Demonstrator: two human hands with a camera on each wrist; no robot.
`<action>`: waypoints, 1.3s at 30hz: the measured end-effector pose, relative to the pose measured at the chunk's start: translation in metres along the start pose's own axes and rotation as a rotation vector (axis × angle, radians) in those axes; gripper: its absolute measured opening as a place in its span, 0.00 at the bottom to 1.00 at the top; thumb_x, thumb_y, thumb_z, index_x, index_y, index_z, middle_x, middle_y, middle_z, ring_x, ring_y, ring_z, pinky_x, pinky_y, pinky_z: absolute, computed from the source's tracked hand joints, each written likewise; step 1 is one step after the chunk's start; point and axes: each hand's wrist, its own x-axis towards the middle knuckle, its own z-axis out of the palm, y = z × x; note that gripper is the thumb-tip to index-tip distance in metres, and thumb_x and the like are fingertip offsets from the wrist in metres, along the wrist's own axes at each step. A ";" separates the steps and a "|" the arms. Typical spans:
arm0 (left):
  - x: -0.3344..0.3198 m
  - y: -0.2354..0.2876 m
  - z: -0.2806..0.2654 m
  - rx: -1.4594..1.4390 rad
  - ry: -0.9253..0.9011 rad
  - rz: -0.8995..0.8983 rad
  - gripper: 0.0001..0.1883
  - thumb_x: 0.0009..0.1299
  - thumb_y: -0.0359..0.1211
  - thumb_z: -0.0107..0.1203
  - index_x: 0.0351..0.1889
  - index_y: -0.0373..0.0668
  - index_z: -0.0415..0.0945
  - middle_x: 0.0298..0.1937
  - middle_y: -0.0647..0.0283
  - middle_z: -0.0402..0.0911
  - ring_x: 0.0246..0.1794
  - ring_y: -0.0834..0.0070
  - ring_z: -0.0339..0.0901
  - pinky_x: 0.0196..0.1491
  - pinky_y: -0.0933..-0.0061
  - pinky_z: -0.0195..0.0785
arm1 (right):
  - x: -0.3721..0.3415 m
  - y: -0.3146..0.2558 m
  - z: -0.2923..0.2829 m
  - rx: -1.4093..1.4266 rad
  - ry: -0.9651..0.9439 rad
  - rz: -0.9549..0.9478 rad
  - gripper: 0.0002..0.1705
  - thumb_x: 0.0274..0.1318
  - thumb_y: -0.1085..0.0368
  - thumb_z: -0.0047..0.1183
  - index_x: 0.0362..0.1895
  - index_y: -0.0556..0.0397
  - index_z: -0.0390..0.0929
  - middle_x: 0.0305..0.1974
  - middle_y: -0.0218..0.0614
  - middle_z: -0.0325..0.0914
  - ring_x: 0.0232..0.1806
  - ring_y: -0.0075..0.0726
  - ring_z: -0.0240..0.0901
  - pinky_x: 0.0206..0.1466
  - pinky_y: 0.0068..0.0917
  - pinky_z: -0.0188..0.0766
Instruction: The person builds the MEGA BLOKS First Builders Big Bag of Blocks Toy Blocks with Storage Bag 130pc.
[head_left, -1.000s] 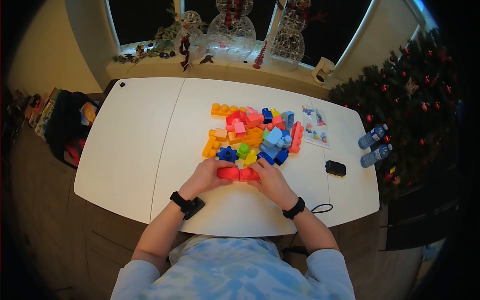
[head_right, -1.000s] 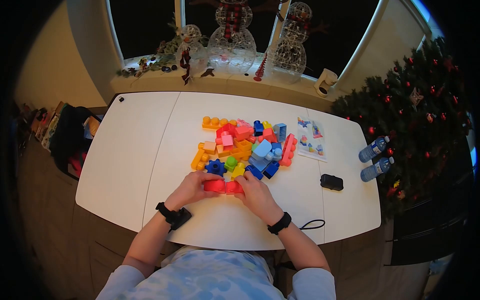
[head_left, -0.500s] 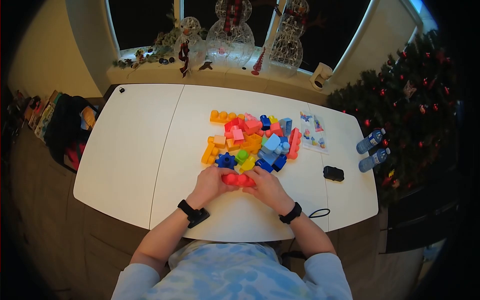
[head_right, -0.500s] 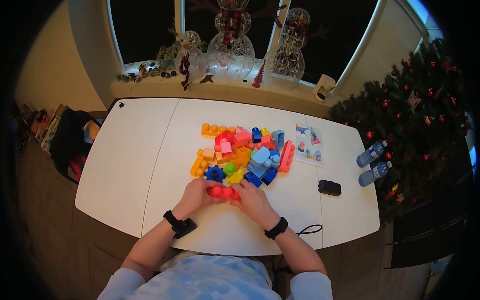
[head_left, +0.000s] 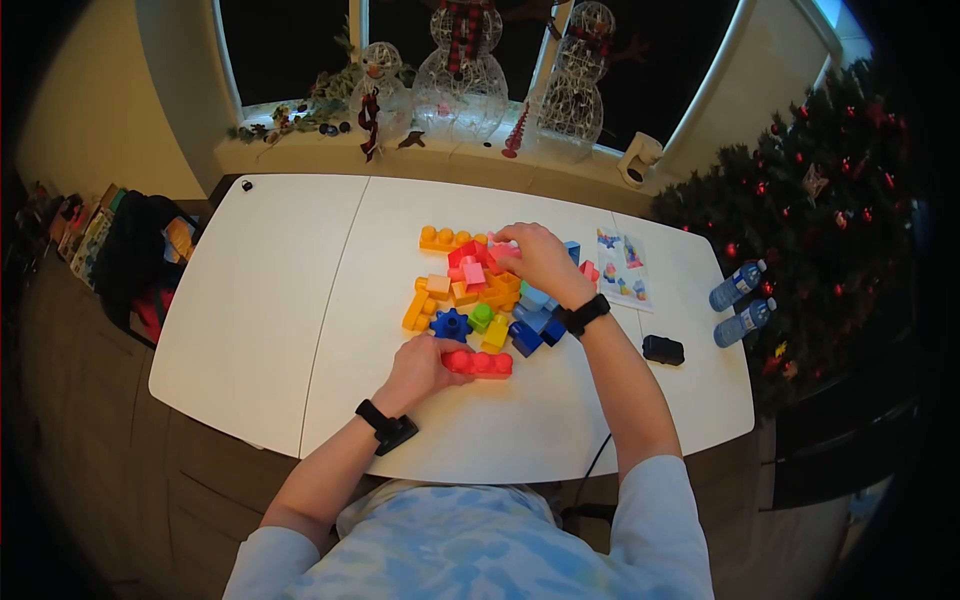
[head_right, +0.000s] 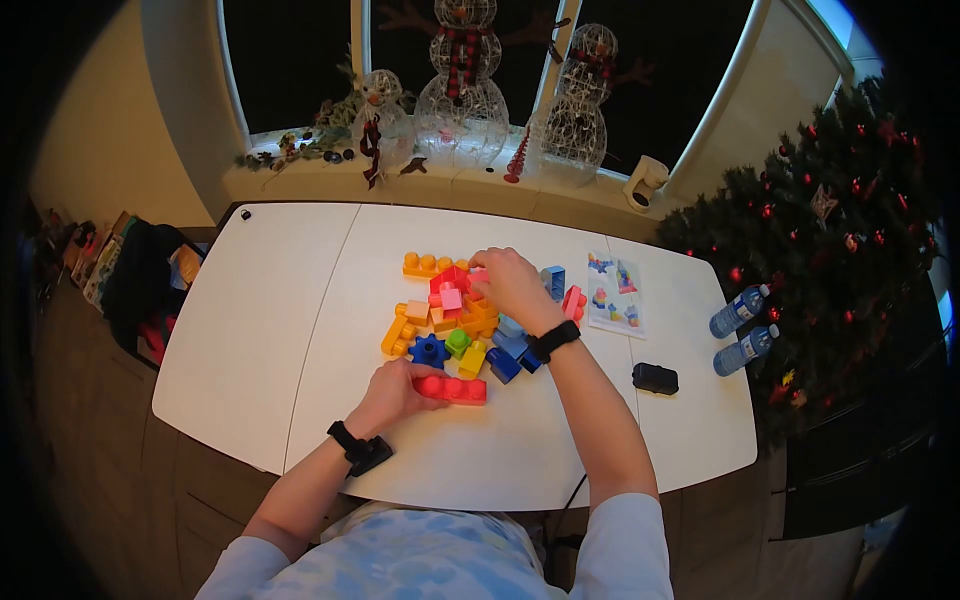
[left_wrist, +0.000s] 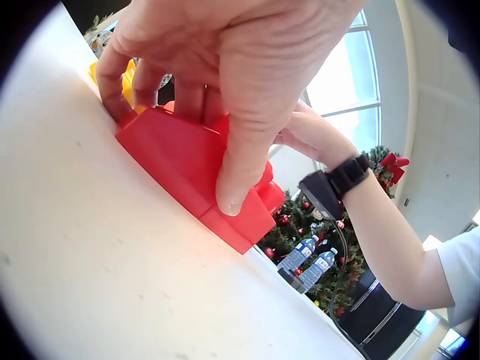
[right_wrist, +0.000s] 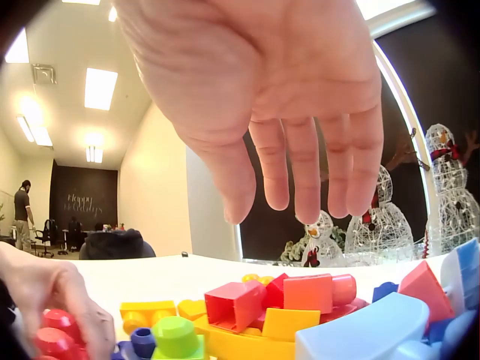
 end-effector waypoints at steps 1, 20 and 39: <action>0.001 -0.001 0.001 0.001 0.003 0.001 0.27 0.50 0.43 0.81 0.49 0.49 0.90 0.40 0.57 0.90 0.40 0.60 0.87 0.50 0.63 0.80 | 0.011 0.004 0.009 -0.001 0.002 -0.003 0.16 0.56 0.65 0.64 0.50 0.52 0.86 0.46 0.43 0.85 0.52 0.52 0.80 0.57 0.46 0.79; -0.002 -0.002 -0.001 -0.060 -0.026 0.027 0.23 0.52 0.41 0.79 0.48 0.51 0.90 0.41 0.58 0.90 0.42 0.60 0.86 0.50 0.63 0.79 | 0.026 -0.002 0.002 0.456 0.077 0.093 0.25 0.51 0.60 0.69 0.52 0.55 0.77 0.47 0.47 0.84 0.46 0.44 0.86 0.48 0.34 0.82; -0.002 0.001 -0.002 -0.048 -0.029 0.010 0.23 0.51 0.41 0.80 0.47 0.51 0.90 0.41 0.56 0.89 0.45 0.58 0.84 0.52 0.61 0.78 | -0.171 -0.035 0.018 0.140 -0.130 0.082 0.30 0.53 0.71 0.65 0.62 0.52 0.72 0.52 0.47 0.82 0.54 0.55 0.80 0.52 0.44 0.79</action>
